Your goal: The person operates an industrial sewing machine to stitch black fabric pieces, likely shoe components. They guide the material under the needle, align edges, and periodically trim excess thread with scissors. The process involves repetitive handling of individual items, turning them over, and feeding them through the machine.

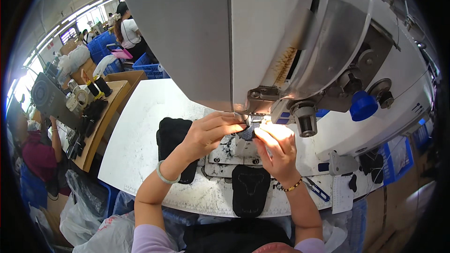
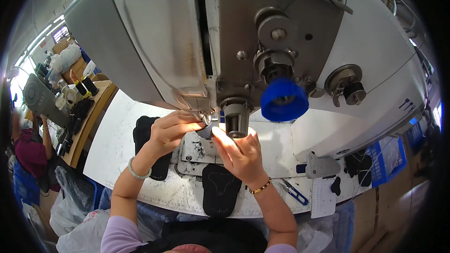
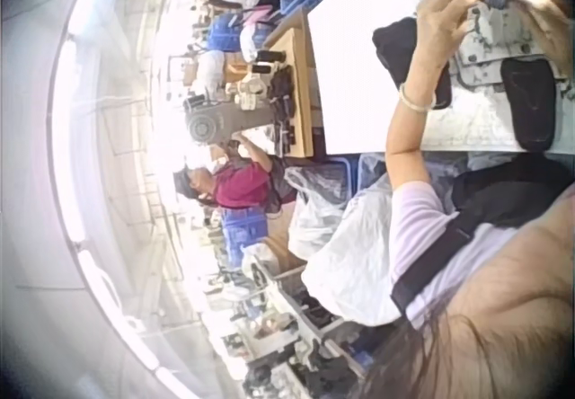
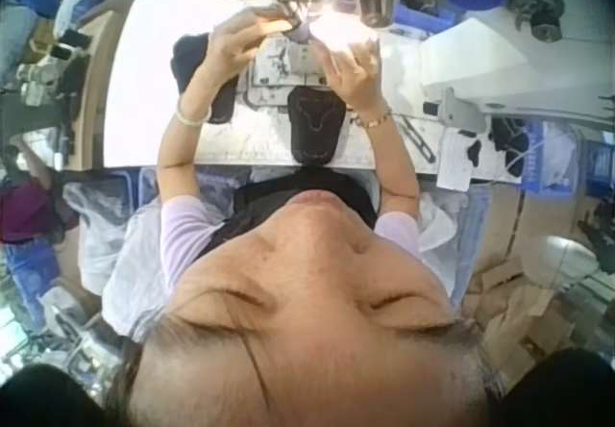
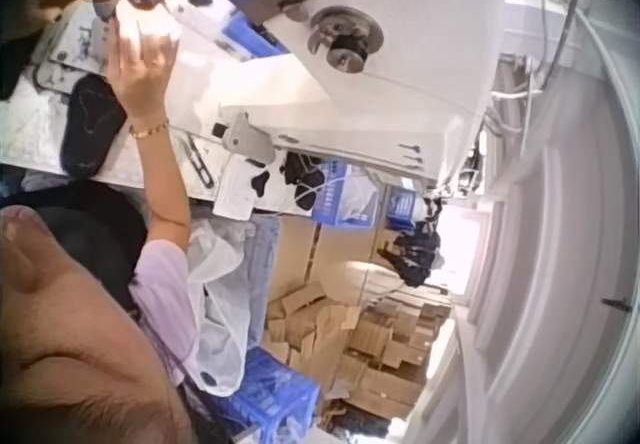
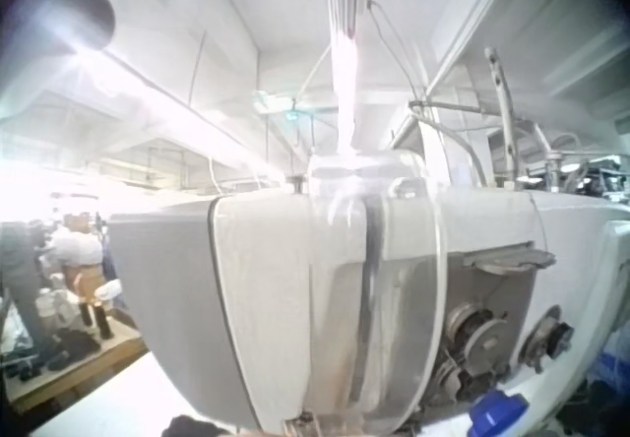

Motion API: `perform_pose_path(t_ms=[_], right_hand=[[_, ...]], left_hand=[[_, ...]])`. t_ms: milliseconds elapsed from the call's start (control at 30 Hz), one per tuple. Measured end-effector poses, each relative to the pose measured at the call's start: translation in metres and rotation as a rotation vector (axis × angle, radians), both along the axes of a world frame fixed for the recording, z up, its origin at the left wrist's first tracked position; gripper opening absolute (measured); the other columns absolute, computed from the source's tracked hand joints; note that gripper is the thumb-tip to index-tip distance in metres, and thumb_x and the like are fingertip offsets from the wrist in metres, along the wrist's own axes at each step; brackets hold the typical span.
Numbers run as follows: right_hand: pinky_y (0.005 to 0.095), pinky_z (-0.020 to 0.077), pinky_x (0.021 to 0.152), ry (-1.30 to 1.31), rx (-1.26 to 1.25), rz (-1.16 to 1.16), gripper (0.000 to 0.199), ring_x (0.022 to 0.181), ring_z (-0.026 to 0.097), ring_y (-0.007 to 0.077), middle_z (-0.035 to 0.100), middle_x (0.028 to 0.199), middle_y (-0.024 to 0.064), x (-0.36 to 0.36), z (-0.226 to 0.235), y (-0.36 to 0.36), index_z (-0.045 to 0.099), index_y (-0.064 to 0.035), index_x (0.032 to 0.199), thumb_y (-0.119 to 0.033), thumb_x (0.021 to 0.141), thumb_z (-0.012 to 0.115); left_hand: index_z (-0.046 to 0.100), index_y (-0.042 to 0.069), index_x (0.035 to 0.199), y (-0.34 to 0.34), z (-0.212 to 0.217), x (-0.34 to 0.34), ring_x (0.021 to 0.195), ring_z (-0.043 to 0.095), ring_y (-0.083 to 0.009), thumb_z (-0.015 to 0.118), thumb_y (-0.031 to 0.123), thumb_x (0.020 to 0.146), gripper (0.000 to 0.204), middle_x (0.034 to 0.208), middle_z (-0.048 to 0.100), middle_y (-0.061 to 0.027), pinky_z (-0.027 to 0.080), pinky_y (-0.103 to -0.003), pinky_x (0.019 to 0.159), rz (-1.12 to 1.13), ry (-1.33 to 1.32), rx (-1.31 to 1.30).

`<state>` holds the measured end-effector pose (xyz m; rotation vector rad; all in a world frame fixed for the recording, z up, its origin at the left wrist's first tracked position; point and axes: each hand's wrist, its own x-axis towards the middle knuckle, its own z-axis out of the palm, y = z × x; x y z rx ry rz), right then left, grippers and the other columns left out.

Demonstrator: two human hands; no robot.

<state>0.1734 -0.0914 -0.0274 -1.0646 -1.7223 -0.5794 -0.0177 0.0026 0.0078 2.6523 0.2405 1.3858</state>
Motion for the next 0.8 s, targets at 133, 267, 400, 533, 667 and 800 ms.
perform_pose_path(t_ms=[133,267,400,533,667,800], right_hand=[[0.0308,0.0393,0.078,-0.068,0.031,-0.032,0.032,0.081,0.051,0.0114,0.058,0.108,-0.0060,-0.005,-0.004,-0.004,0.068,-0.0186,0.108,-0.016,0.076,0.072],[0.0284,0.0374,0.076,-0.092,0.006,-0.064,0.035,0.079,0.049,0.0090,0.057,0.105,-0.0090,-0.007,-0.004,-0.006,0.069,-0.0206,0.108,-0.016,0.074,0.072],[0.0283,0.0376,0.075,-0.076,-0.024,-0.060,0.036,0.080,0.049,0.0090,0.056,0.103,-0.0094,-0.006,-0.003,-0.007,0.068,-0.0207,0.109,-0.016,0.074,0.072],[0.0354,0.0408,0.087,-0.044,-0.038,-0.022,0.026,0.098,0.056,0.0209,0.061,0.105,0.0010,-0.006,0.000,-0.008,0.068,-0.0118,0.102,-0.012,0.076,0.074],[0.0354,0.0406,0.087,-0.004,-0.048,-0.017,0.025,0.097,0.057,0.0216,0.063,0.104,0.0016,-0.003,0.002,-0.006,0.068,-0.0107,0.102,-0.012,0.077,0.072],[0.0352,0.0408,0.086,0.006,-0.053,-0.022,0.023,0.096,0.057,0.0215,0.064,0.103,0.0029,-0.004,0.007,-0.006,0.068,-0.0091,0.101,-0.010,0.078,0.071]], left_hand=[[0.066,0.005,0.102,-0.011,0.010,-0.004,0.100,0.061,-0.0227,0.060,-0.011,0.063,0.043,0.105,0.064,-0.0056,0.052,-0.034,0.085,0.027,0.097,0.028],[0.065,0.004,0.101,-0.014,0.013,-0.006,0.098,0.061,-0.0226,0.058,-0.013,0.062,0.043,0.105,0.063,-0.0064,0.052,-0.034,0.083,0.041,0.116,0.035],[0.063,0.002,0.104,-0.020,0.014,-0.002,0.092,0.061,-0.0231,0.058,-0.012,0.062,0.045,0.103,0.062,-0.0078,0.052,-0.034,0.080,0.084,0.125,0.096],[0.063,-0.001,0.100,-0.031,0.012,0.002,0.085,0.062,-0.0273,0.066,-0.003,0.061,0.039,0.094,0.062,-0.0103,0.053,-0.035,0.075,0.165,0.146,0.183],[0.059,-0.006,0.103,-0.045,0.013,0.007,0.087,0.061,-0.0284,0.060,-0.013,0.059,0.045,0.095,0.060,-0.0129,0.052,-0.035,0.077,0.237,0.179,0.200],[0.060,-0.002,0.102,-0.044,0.012,0.008,0.088,0.061,-0.0293,0.062,-0.012,0.063,0.040,0.097,0.061,-0.0142,0.051,-0.036,0.078,0.216,0.151,0.119]])
